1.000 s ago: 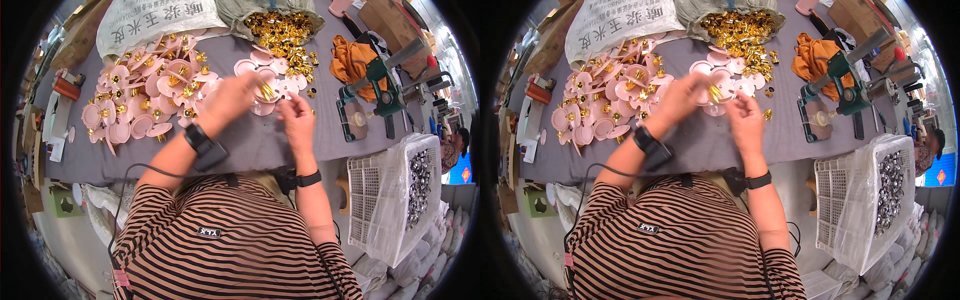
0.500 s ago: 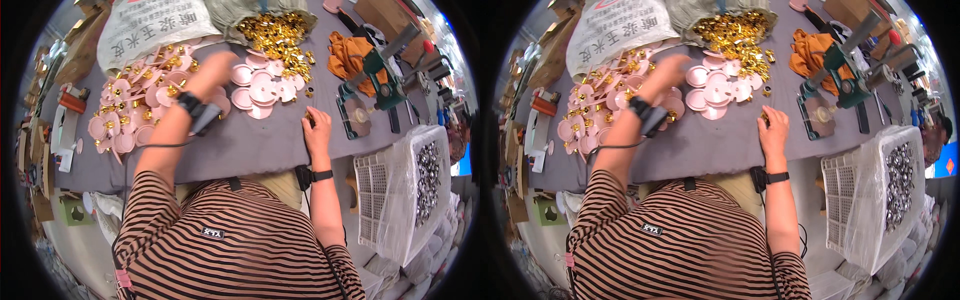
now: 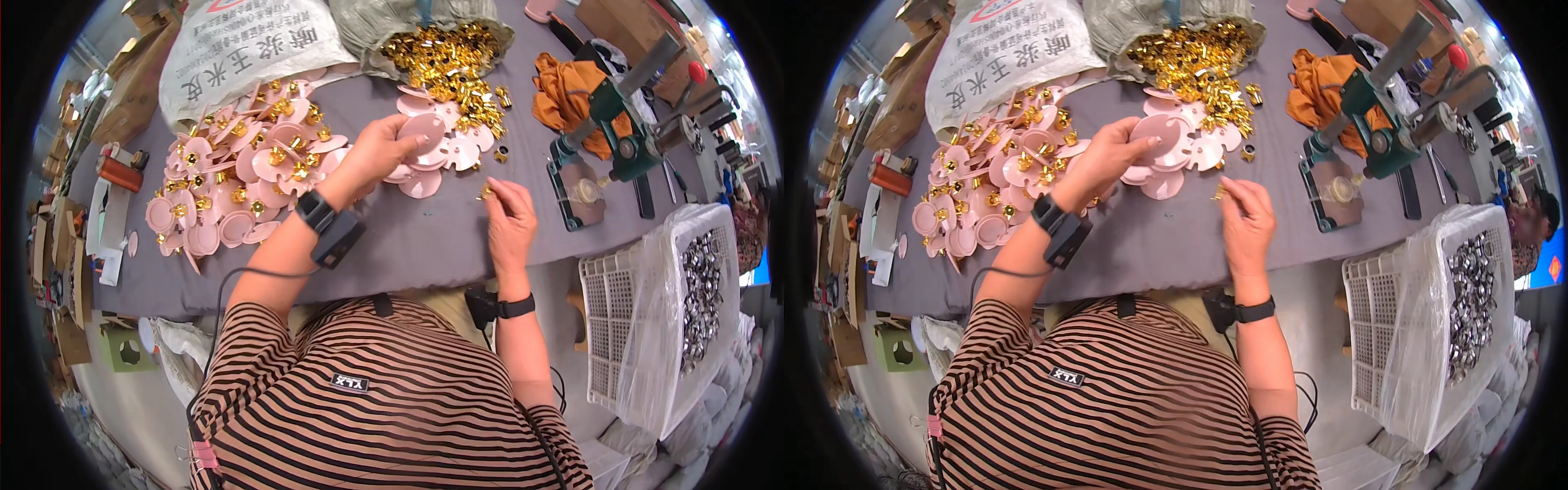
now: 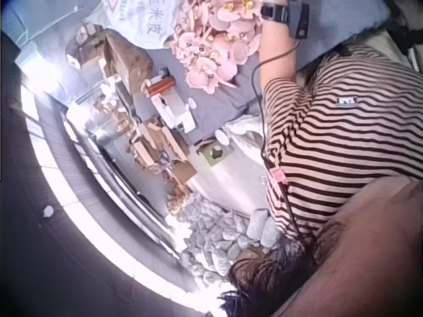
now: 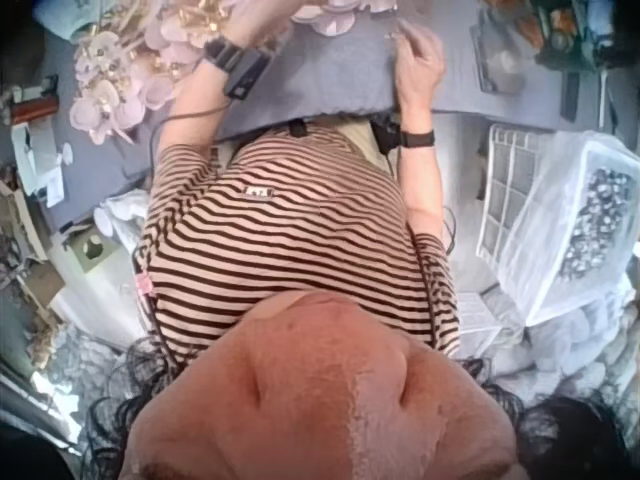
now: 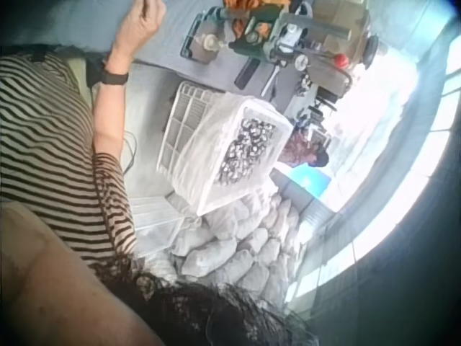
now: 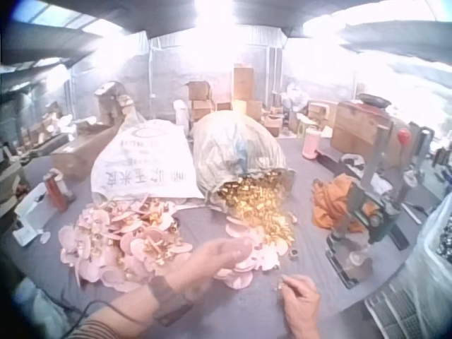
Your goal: Assembling gold-colored metal fittings into pink circular plastic bases using manual manipulation and a hand press.
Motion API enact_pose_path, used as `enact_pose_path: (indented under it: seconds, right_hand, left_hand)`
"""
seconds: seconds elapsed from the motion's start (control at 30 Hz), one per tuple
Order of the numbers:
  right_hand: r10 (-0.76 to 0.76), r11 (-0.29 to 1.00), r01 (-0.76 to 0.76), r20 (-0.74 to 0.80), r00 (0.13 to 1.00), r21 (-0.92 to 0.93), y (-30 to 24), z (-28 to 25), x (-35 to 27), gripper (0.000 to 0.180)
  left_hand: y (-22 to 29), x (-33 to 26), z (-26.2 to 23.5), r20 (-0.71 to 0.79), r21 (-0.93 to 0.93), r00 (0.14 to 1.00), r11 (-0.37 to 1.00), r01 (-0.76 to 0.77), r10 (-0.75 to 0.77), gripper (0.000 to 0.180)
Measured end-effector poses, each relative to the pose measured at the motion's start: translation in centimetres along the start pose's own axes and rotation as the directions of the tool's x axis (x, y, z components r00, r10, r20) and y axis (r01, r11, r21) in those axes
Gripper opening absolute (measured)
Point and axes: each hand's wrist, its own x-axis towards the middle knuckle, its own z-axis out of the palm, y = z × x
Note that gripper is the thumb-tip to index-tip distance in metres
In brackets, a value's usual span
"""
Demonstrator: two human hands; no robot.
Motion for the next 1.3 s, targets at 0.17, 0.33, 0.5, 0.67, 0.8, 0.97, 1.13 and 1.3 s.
enact_pose_path:
  seconds: [0.17,0.33,0.5,0.67,0.8,0.97,1.13,1.3]
  right_hand:
    - [0.085,0.954,-0.116,0.122,0.989,0.277,-3.0,2.0,0.1,0.023]
    - [0.043,0.965,-0.085,0.171,0.984,0.248,-2.7,1.5,0.0,0.022]
    - [0.145,0.925,-0.209,0.211,0.967,0.319,-3.2,1.0,-0.5,0.022]
    - [0.251,0.846,-0.352,0.283,0.926,0.401,-2.5,0.5,-0.5,0.020]
    - [0.215,0.875,-0.335,0.339,0.916,0.349,-3.7,0.3,0.0,0.015]
    - [0.402,0.590,-0.500,0.306,0.863,0.634,-3.4,3.1,-1.3,0.014]
    - [0.387,0.810,-0.493,0.341,0.857,0.319,-0.4,3.7,1.1,0.025]
    - [-0.152,0.768,0.224,0.169,0.974,-0.600,5.8,0.6,7.5,0.038]
  left_hand:
    - [-0.8,-3.4,3.6,0.115,-0.101,0.993,0.995,-0.025,0.037,0.026]
    - [0.2,-5.3,4.5,0.197,0.120,0.977,0.987,-0.103,0.078,0.031]
    - [0.6,-6.6,5.1,0.157,0.395,0.928,0.840,-0.372,0.337,0.016]
    - [0.1,-6.8,4.6,0.221,0.335,0.882,0.817,-0.470,0.417,0.019]
    - [1.2,-7.2,4.4,0.211,0.357,0.881,0.806,-0.473,0.423,0.018]
    - [0.2,-7.5,4.7,0.123,0.434,0.898,0.791,-0.430,0.422,0.046]
    - [-0.4,-5.0,0.8,0.130,0.650,0.816,0.573,-0.499,0.564,0.048]
    - [1.5,-0.4,-10.9,-0.215,0.868,0.888,0.496,-0.016,0.406,0.029]
